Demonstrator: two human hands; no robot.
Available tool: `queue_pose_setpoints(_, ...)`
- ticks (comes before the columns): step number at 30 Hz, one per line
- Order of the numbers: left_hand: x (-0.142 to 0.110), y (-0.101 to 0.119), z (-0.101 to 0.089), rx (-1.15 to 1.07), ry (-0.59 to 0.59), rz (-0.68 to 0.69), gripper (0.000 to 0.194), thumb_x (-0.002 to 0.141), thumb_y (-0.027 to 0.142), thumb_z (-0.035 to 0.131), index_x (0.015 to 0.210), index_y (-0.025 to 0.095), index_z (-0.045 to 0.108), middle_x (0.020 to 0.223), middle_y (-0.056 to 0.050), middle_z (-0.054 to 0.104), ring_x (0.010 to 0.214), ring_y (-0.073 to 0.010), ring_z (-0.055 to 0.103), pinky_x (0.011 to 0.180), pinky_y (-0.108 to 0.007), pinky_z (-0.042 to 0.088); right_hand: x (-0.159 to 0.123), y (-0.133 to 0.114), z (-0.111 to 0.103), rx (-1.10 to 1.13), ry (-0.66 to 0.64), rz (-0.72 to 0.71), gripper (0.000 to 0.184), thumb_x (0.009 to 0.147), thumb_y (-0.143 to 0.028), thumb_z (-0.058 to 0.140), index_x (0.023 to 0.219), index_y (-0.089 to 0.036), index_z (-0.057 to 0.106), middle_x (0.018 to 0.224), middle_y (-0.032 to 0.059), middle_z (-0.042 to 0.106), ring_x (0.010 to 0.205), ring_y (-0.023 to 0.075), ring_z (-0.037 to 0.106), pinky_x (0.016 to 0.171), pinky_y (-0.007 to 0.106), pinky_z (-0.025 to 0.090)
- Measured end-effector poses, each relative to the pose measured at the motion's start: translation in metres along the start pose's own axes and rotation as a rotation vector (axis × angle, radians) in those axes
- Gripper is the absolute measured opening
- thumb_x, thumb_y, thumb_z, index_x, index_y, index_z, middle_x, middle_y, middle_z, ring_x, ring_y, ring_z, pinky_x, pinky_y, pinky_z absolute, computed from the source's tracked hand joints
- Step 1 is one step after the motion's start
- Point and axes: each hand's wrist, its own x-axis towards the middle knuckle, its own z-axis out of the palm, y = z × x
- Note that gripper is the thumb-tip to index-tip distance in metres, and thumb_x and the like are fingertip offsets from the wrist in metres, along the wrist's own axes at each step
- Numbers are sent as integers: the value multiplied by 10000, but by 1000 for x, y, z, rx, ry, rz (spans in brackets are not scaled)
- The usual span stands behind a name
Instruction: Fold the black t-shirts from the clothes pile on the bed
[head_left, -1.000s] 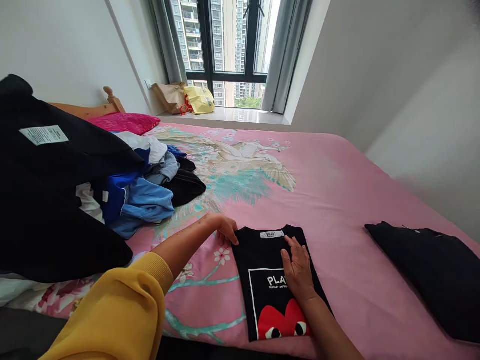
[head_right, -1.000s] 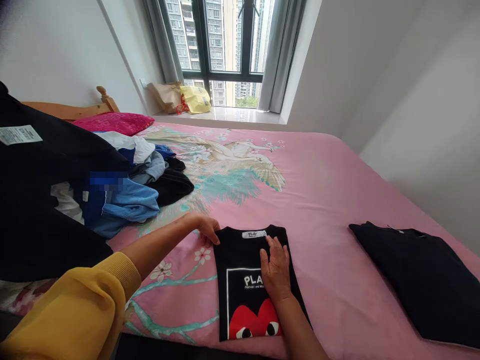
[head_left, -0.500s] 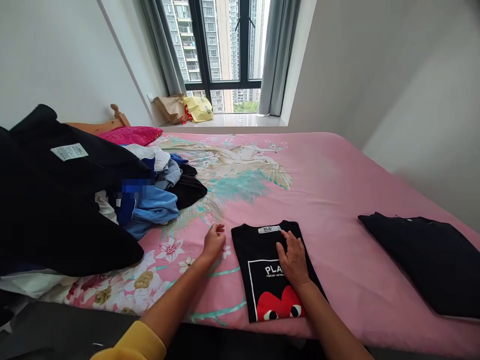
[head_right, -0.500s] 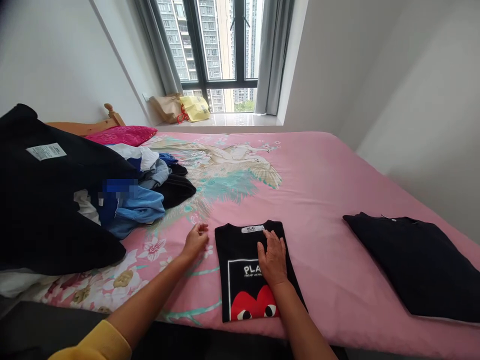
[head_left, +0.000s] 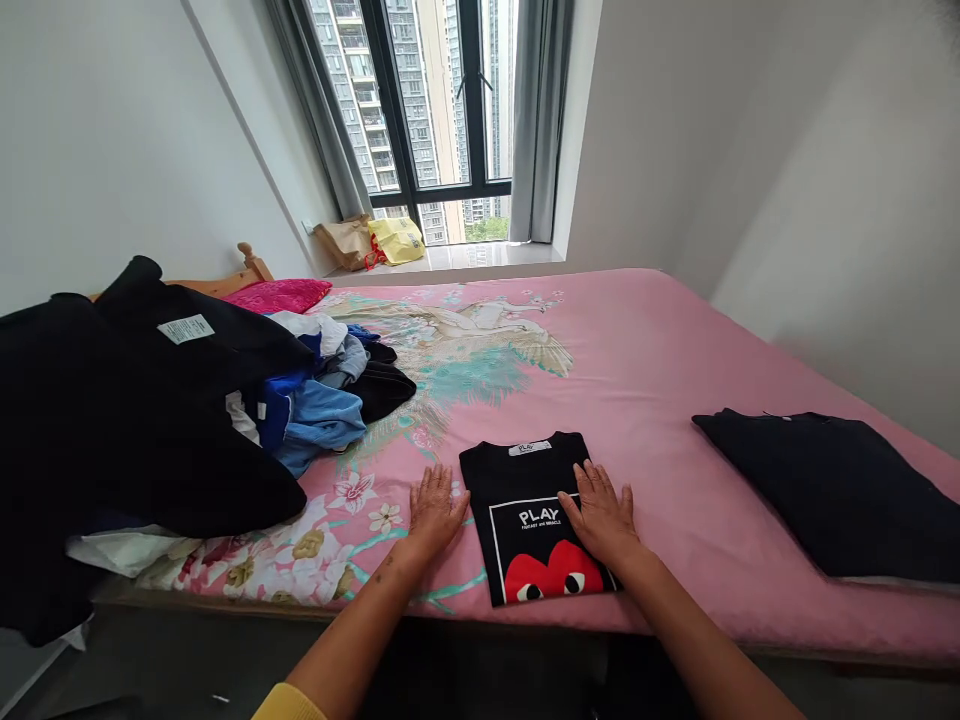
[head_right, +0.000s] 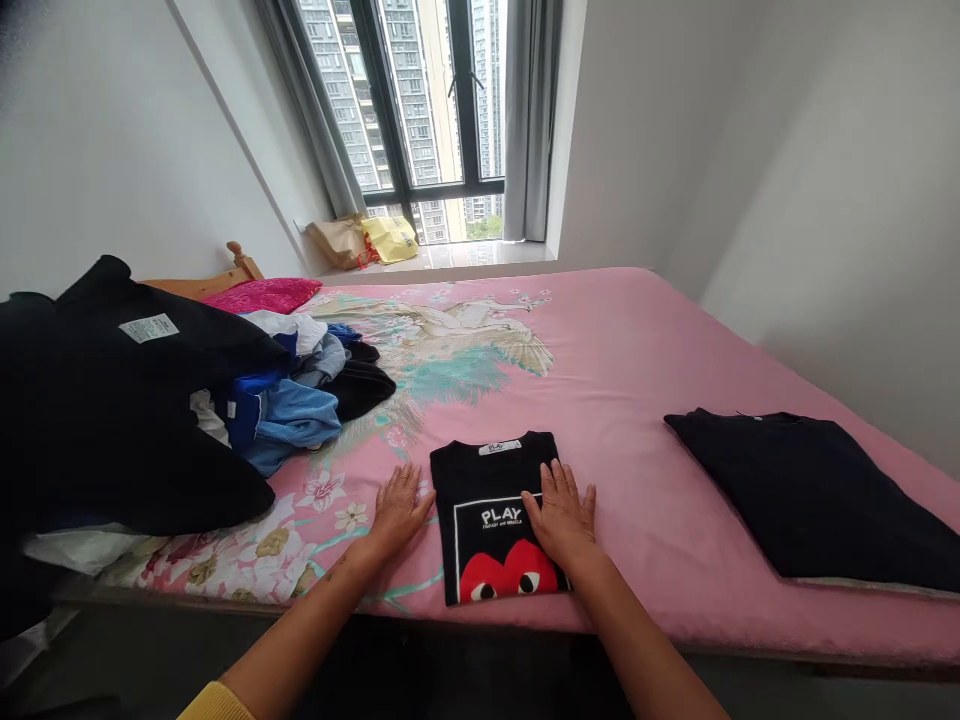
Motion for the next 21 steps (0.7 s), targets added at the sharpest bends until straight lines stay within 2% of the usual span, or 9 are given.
queue_pose_setpoints(3,10,15,-4,-55,-13,222,556,898,427,324,1424,257,274,1526,-31,176,1405,-210,119,1124,-461,119,-10,-11,-8,23,46,-137,582,903,-489,318,1414,-211,305,1489,69,245,1389,233,135,1090,573,37)
queue_pose_setpoints(4,15,18,-4,-54,-38,245,561,894,446,331,1425,275,267,1526,-22,173,1406,-207,113,1126,-474,83,-13,-14,-8,31,27,-186,578,900,-498,323,1409,-225,317,1488,61,253,1390,228,134,1093,567,31)
queue_pose_setpoints(5,21,19,-4,-43,-64,212,575,888,466,336,1425,274,264,1523,-28,181,1405,-214,114,1124,-491,55,-16,-14,-8,38,-4,-218,577,895,-512,327,1402,-236,330,1483,57,265,1388,228,143,1093,568,28)
queue_pose_setpoints(7,34,13,-2,-15,-87,39,598,891,475,313,1428,217,266,1512,-72,210,1400,-238,137,1114,-517,58,-21,-7,-5,51,-51,-217,585,885,-536,336,1391,-243,352,1472,59,291,1379,236,181,1090,576,40)
queue_pose_setpoints(10,41,-5,-1,11,-46,-117,558,921,377,230,1410,119,303,1495,-128,244,1389,-245,178,1117,-474,124,-30,21,6,89,30,-161,580,884,-513,352,1381,-215,368,1454,72,328,1361,233,237,1102,540,116)
queue_pose_setpoints(13,22,-14,3,21,-27,-110,521,925,319,218,1388,125,357,1480,-117,291,1381,-228,213,1123,-434,143,-37,52,18,169,189,-137,540,902,-451,343,1347,-152,408,1414,100,386,1336,218,290,1107,462,214)
queue_pose_setpoints(15,-1,-11,9,7,-8,-81,505,923,341,241,1375,169,384,1473,-90,314,1379,-229,218,1122,-463,135,-40,63,20,223,253,-124,527,903,-435,349,1320,-123,431,1385,119,419,1313,221,329,1094,437,267)
queue_pose_setpoints(18,-29,0,14,-80,46,-10,487,899,387,335,1351,226,418,1459,-65,347,1368,-250,246,1109,-529,131,-41,58,11,252,290,-120,508,880,-409,400,1285,-110,463,1360,137,440,1293,246,354,1069,450,311)
queue_pose_setpoints(21,-29,12,4,-232,138,-3,432,878,360,397,1267,207,507,1360,-78,485,1298,-236,374,1096,-483,230,-43,34,-8,268,295,-208,467,864,-358,442,1275,-141,484,1382,115,421,1315,253,319,1078,470,286)
